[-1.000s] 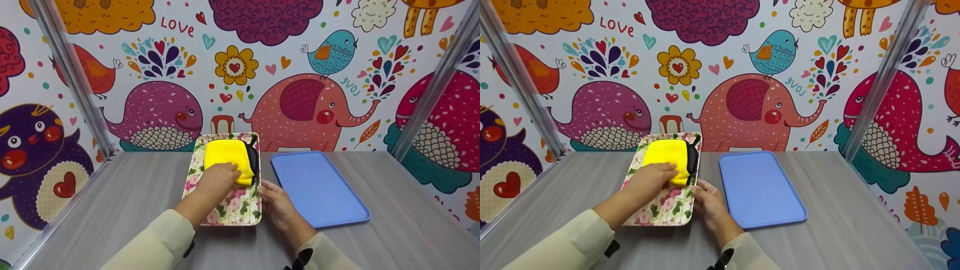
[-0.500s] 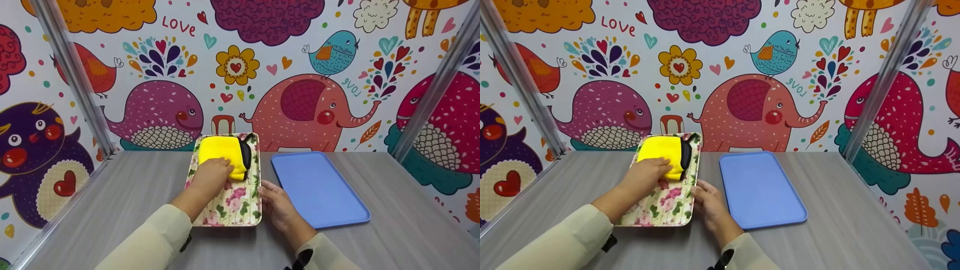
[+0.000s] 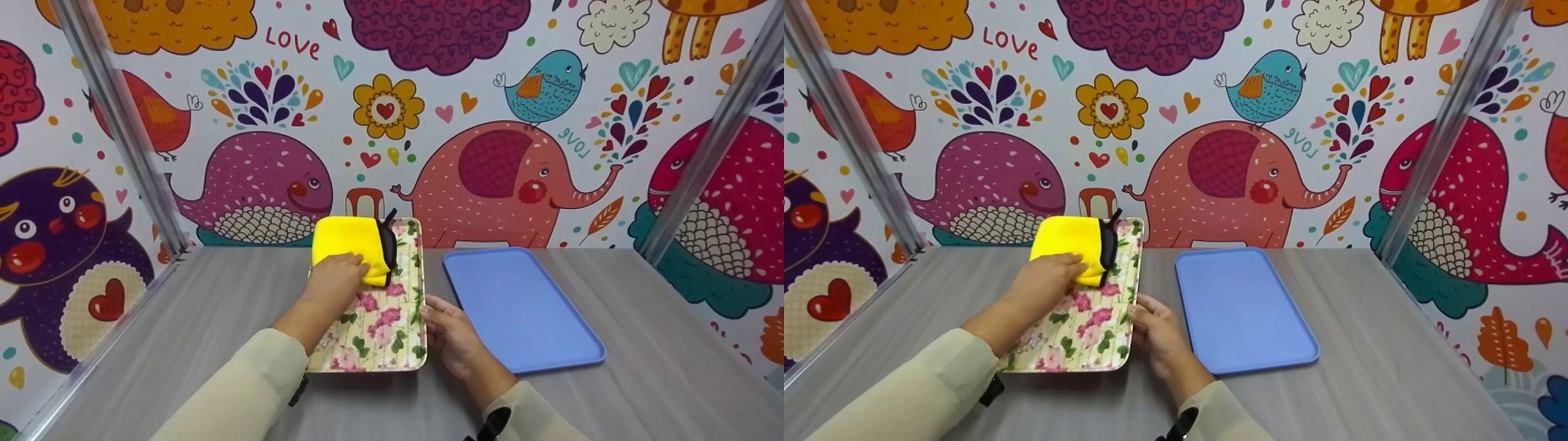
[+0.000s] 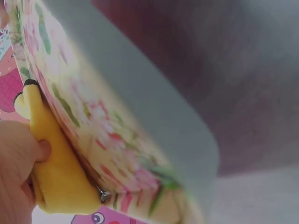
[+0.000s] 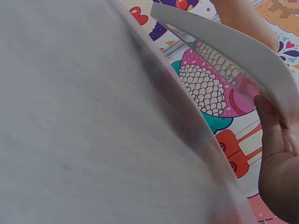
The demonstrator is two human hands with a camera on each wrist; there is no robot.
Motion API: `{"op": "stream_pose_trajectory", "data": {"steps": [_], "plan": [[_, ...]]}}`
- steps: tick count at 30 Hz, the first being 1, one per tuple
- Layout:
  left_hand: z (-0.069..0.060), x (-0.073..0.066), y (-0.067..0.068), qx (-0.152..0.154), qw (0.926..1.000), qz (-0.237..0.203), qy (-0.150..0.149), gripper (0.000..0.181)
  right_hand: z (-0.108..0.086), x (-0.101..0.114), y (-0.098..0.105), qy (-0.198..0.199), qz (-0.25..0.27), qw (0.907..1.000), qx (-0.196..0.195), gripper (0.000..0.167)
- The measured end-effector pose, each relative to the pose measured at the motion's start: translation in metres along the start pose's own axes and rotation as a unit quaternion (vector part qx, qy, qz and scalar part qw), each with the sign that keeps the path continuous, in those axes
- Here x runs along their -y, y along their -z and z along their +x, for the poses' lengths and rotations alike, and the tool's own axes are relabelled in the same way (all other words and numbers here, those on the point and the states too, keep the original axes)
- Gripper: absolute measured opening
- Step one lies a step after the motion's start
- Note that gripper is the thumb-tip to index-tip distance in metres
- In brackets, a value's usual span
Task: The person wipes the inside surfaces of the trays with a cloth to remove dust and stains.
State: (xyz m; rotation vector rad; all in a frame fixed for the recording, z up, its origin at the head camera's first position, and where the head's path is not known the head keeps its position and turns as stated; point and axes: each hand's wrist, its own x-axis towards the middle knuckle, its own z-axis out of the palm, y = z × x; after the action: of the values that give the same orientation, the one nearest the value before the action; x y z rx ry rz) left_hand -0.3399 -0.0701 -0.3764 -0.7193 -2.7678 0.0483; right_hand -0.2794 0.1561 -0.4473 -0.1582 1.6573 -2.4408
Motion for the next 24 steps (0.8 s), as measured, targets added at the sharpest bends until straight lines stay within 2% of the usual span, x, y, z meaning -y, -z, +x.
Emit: {"op": "stream_pose_trajectory", "data": {"steps": [5, 12, 16, 21, 24], "plan": [[0.000, 0.008, -0.002, -0.016, 0.9998, -0.010, 0.003, 0.043, 0.000, 0.000, -0.001, 0.000, 0.001, 1.0000, 0.000, 0.045], [-0.001, 0.016, -0.002, 0.017, 0.9985, -0.011, 0.051, 0.049, 0.001, -0.002, -0.002, 0.003, -0.008, 1.0000, 0.003, 0.053], [0.000, 0.018, -0.003, 0.024, 0.9964, -0.017, 0.079, 0.046, 0.000, -0.002, -0.002, 0.001, -0.010, 0.9999, 0.009, 0.051], [0.002, 0.017, -0.002, 0.025, 0.9909, -0.044, 0.125, 0.039, 0.000, -0.002, -0.002, 0.000, -0.007, 0.9999, 0.013, 0.051], [0.003, 0.017, -0.001, 0.020, 0.9806, -0.101, 0.167, 0.036, 0.000, -0.002, -0.001, 0.001, -0.005, 0.9999, 0.014, 0.052]]}}
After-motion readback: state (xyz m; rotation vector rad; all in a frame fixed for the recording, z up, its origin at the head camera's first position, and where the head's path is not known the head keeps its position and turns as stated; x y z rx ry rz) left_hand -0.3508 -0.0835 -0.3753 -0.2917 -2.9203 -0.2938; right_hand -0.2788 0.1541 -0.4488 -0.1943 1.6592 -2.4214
